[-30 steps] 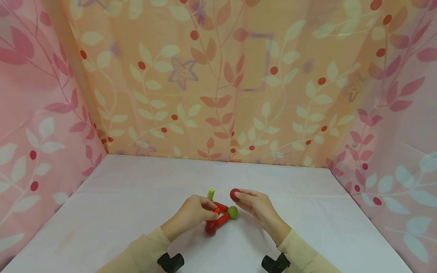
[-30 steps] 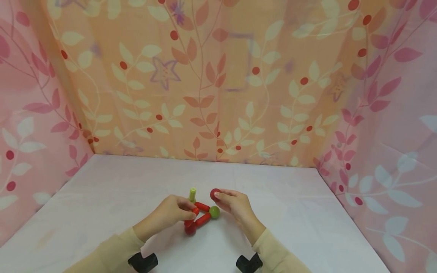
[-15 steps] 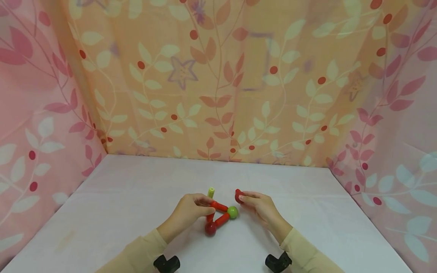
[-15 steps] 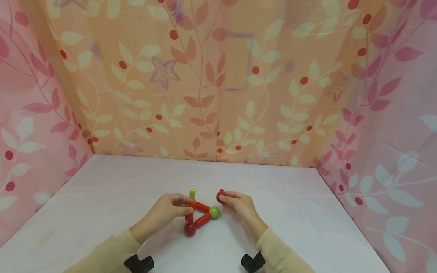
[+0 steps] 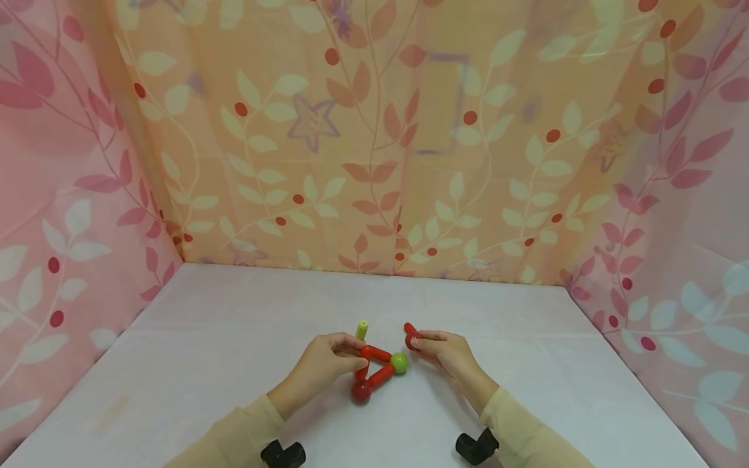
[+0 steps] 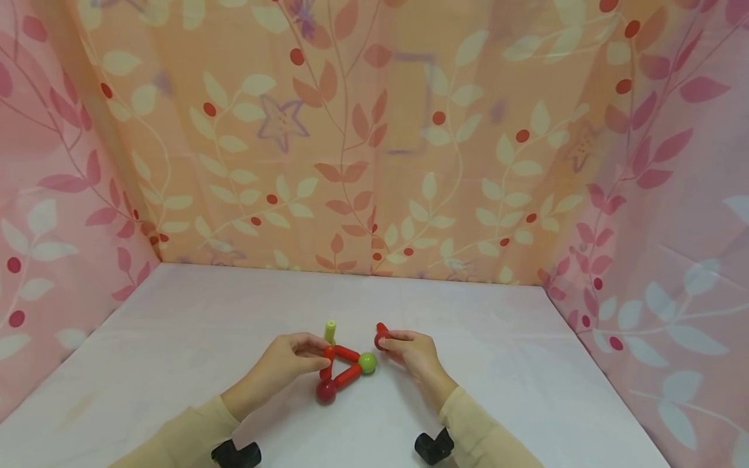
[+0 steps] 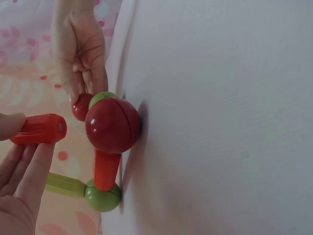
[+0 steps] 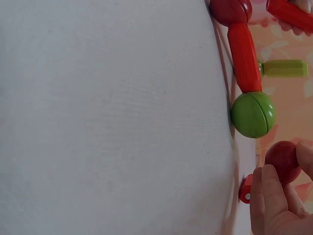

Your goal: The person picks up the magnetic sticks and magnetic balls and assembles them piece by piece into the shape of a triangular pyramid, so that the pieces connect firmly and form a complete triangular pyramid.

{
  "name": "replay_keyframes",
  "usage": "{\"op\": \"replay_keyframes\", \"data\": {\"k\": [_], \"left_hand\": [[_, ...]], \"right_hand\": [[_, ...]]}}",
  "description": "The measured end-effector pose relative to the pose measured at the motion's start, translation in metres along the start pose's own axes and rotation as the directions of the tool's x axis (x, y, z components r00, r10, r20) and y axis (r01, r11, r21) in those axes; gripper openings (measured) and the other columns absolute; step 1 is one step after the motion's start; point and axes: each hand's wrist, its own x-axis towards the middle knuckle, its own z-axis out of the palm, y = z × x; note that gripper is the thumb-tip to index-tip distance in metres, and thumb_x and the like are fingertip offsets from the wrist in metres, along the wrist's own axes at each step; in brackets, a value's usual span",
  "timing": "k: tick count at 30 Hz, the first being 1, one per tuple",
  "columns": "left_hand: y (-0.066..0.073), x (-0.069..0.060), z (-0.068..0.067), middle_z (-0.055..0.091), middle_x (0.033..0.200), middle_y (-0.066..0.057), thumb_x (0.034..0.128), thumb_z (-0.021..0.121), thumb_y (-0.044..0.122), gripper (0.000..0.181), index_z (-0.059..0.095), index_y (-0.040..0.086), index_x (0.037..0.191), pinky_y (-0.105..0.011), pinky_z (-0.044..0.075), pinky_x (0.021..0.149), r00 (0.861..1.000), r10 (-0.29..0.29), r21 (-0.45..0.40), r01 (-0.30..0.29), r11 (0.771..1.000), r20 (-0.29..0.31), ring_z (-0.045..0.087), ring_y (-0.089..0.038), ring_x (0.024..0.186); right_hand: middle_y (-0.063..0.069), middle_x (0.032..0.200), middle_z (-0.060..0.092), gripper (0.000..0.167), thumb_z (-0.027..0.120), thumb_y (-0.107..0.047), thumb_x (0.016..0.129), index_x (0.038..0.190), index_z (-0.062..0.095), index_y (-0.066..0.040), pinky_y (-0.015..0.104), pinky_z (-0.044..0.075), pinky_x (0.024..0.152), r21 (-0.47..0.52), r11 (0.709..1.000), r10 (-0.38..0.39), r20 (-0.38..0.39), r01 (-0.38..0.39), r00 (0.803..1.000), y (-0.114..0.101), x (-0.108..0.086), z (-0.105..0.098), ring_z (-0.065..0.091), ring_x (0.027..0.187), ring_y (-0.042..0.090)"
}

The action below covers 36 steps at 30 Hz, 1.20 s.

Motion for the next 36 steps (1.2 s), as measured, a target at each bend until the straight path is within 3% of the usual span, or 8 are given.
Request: {"op": "replay_keyframes", "data": {"k": [17,25,36], "left_hand": [[-0.006,-0.001,0.003,0.074,0.102,-0.005,0.0805,0.079,0.008,0.025,0.07,0.003,0.103,-0.029,0.059,0.079,0.999,-0.021,-0.044,0.023,0.999,0.034,0.068,-0.013,0.09],[-0.01,-0.002,0.003,0.074,0.099,-0.004,0.0791,0.079,0.006,0.023,0.07,0.003,0.1,-0.028,0.058,0.082,0.999,0.007,-0.03,-0.006,1.0,0.035,0.069,-0.013,0.091],[-0.013,0.001,0.004,0.075,0.099,-0.004,0.0792,0.079,0.007,0.023,0.07,0.004,0.1,-0.028,0.058,0.082,0.999,0.014,-0.028,-0.013,1.0,0.05,0.069,-0.013,0.092]], "right_hand": [[0.019,0.118,0.069,0.033,0.076,-0.009,0.086,0.114,0.069,0.006,0.037,0.058,0.09,-0.036,0.999,0.002,-0.019,-0.002,1.0,0.008,0.002,-0.001,0.07,0.095,0.019],[0.021,0.122,0.065,0.032,0.075,-0.008,0.086,0.115,0.069,0.005,0.038,0.057,0.092,-0.071,0.997,0.001,-0.021,-0.003,1.0,0.01,0.001,0.0,0.069,0.096,0.02],[0.02,0.123,0.065,0.034,0.081,-0.012,0.081,0.111,0.072,0.002,0.033,0.059,0.087,-0.233,0.971,-0.073,-0.048,0.06,0.996,0.01,0.001,-0.002,0.059,0.111,0.03]]}}
